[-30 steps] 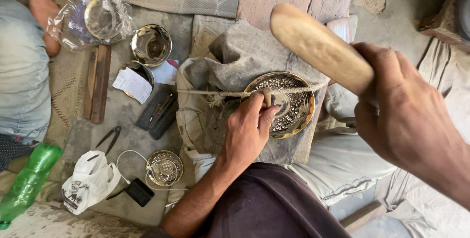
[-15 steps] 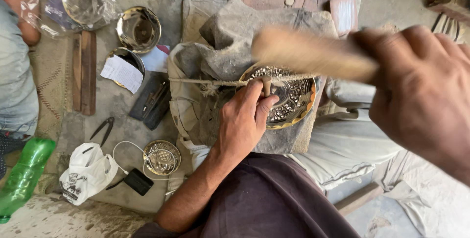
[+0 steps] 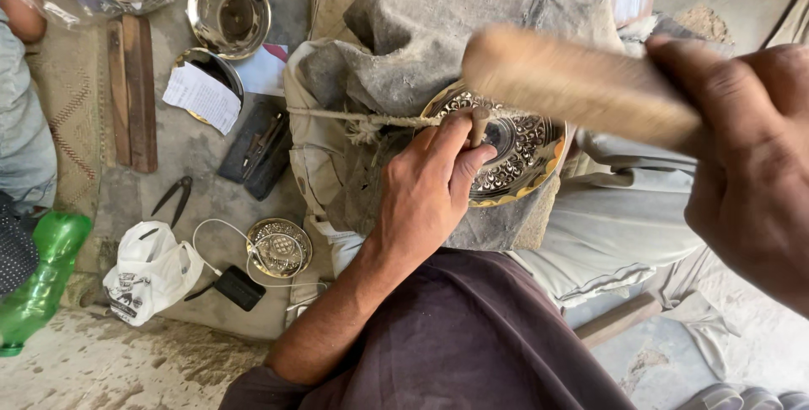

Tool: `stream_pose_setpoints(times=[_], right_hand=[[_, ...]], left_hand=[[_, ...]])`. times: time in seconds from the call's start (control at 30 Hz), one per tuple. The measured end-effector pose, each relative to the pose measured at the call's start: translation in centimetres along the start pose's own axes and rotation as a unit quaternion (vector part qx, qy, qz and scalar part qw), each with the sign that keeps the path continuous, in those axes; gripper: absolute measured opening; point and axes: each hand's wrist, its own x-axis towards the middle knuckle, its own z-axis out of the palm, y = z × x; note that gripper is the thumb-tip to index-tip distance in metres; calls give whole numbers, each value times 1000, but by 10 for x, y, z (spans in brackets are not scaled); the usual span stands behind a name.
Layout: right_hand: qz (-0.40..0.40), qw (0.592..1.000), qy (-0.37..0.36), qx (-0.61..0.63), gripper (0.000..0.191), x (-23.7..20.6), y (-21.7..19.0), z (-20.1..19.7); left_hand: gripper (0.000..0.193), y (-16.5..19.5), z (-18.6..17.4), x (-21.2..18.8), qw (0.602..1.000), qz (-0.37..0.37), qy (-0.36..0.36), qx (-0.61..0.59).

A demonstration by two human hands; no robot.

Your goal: The person sits on the floor and hammers a small punch against a decorative brass plate resting on a cloth-covered sandbag, repositioning the punch across the pattern and striking it repeatedly with a wooden mallet to work the embossed design.

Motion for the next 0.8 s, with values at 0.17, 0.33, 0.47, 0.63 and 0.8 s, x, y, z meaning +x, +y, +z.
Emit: stream_pose_setpoints(times=[0.17,0.33,0.47,0.63,0.8], right_hand=[[-39,998,15,43,56,3,-1,-5],[16,998,-21,-60,55,5,-7,-6],[-26,993,56,103,58,15,-4,-8],[114,973,-37,199,44,11,1,12],[117,985,-50,116,56,-8,17,23]], left_hand=[[25,0,2,1,1000,-16,11,-16],[26,1,0,-2,999,4,29,-30],[25,2,-2,-4,999,31,10,-21],[25,3,-2,-3,1000,-4,-18,-11],[26,4,-3,-3,1000,-4,-19,-9]])
